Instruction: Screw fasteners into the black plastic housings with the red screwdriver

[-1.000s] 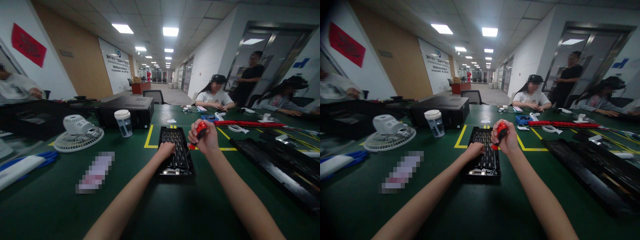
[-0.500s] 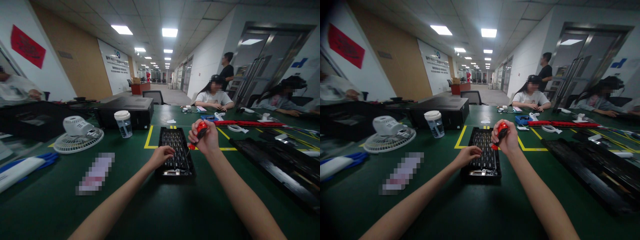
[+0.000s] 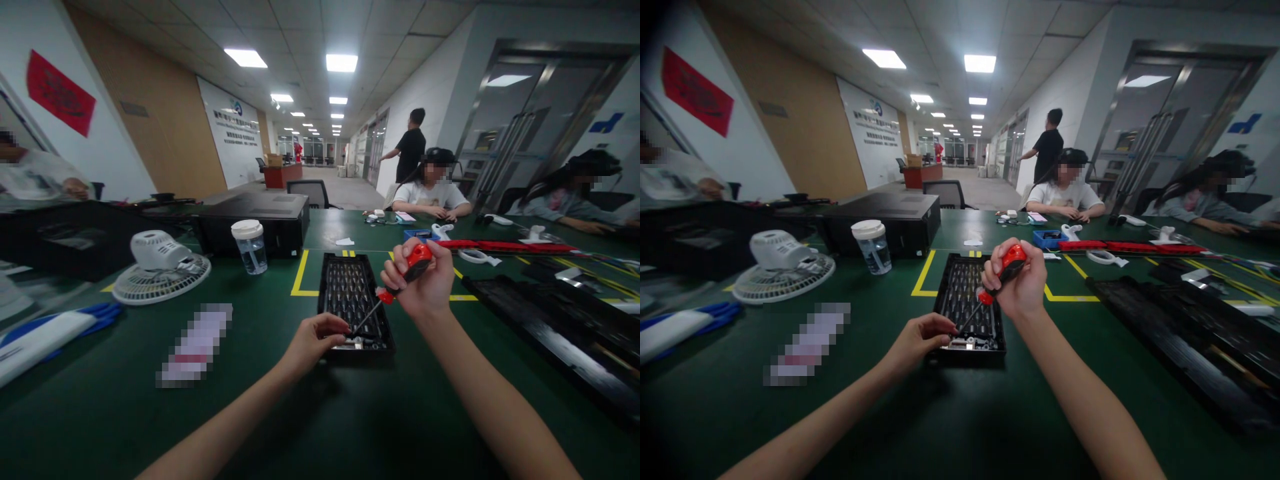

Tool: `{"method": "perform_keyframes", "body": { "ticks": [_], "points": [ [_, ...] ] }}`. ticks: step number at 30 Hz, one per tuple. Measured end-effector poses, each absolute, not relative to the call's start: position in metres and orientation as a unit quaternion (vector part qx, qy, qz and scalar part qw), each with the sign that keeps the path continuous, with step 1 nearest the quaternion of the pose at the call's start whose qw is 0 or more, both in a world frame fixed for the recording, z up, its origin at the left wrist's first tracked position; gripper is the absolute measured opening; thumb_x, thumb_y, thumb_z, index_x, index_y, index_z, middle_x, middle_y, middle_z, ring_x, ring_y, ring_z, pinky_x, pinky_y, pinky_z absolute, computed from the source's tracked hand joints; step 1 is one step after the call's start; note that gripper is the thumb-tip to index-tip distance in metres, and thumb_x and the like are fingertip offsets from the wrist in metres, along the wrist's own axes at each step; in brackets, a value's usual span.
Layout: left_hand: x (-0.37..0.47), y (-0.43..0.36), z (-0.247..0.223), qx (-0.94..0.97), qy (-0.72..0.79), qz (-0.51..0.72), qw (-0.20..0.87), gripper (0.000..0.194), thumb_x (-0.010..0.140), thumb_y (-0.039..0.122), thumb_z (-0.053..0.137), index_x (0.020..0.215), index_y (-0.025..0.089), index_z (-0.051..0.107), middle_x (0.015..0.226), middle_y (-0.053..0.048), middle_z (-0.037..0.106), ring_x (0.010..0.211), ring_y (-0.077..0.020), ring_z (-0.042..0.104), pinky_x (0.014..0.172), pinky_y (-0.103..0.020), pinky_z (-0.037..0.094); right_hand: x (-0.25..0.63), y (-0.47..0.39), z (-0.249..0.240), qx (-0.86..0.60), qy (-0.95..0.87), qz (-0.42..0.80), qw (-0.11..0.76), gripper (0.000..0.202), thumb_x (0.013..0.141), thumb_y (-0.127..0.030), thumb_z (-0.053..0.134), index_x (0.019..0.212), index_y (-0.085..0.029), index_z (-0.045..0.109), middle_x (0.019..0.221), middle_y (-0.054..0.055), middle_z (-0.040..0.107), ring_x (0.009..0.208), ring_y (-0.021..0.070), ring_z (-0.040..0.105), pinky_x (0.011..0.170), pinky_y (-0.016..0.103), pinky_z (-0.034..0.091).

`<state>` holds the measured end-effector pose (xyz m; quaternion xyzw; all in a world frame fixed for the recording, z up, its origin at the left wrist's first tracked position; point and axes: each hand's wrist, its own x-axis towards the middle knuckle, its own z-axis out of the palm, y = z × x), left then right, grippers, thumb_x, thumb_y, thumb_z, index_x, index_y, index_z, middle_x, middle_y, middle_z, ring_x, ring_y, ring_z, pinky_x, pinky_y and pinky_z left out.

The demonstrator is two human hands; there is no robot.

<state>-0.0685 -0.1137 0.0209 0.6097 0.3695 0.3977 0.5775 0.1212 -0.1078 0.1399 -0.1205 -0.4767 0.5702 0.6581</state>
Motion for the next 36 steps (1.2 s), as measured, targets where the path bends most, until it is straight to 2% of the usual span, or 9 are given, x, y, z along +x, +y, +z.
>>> {"method": "perform_keyframes", "body": {
  "ticks": [14, 25, 36],
  "points": [
    [-0.069, -0.123, 0.016, 0.569, 0.352, 0.428, 0.607, 0.019, 0.068, 0.017, 0.068, 0.086, 0.016, 0.062, 0.087, 0.0, 0.066, 0.079, -0.0112, 0.061, 0.077, -0.024, 0.048, 0.119, -0.117, 0.144, -0.123, -0.468, 0.558, 0.674, 0.03, 0.08, -0.044, 0.038, 0.064, -0.02, 0.046, 0.05, -0.004, 0.038, 0.036, 0.0069, 0.033, 0.037, 0.021, 0.026],
    [-0.068, -0.125, 0.013, 0.54, 0.361, 0.439, 0.621, 0.023, 0.064, 0.021, 0.072, 0.084, 0.015, 0.062, 0.082, -0.001, 0.066, 0.074, -0.0119, 0.062, 0.075, -0.026, 0.048, 0.121, -0.115, 0.143, -0.082, -0.46, 0.575, 0.672, 0.027, 0.077, -0.039, 0.042, 0.063, -0.018, 0.05, 0.05, -0.004, 0.041, 0.036, 0.0069, 0.036, 0.037, 0.021, 0.027],
    [-0.066, -0.125, 0.01, 0.508, 0.322, 0.457, 0.656, 0.021, 0.067, 0.02, 0.071, 0.084, 0.015, 0.06, 0.079, 0.001, 0.066, 0.072, -0.0111, 0.063, 0.072, -0.025, 0.051, 0.12, -0.115, 0.143, -0.088, -0.458, 0.573, 0.674, 0.028, 0.077, -0.04, 0.039, 0.062, -0.018, 0.048, 0.049, -0.004, 0.041, 0.036, 0.0069, 0.036, 0.037, 0.021, 0.026]
  ]
}}
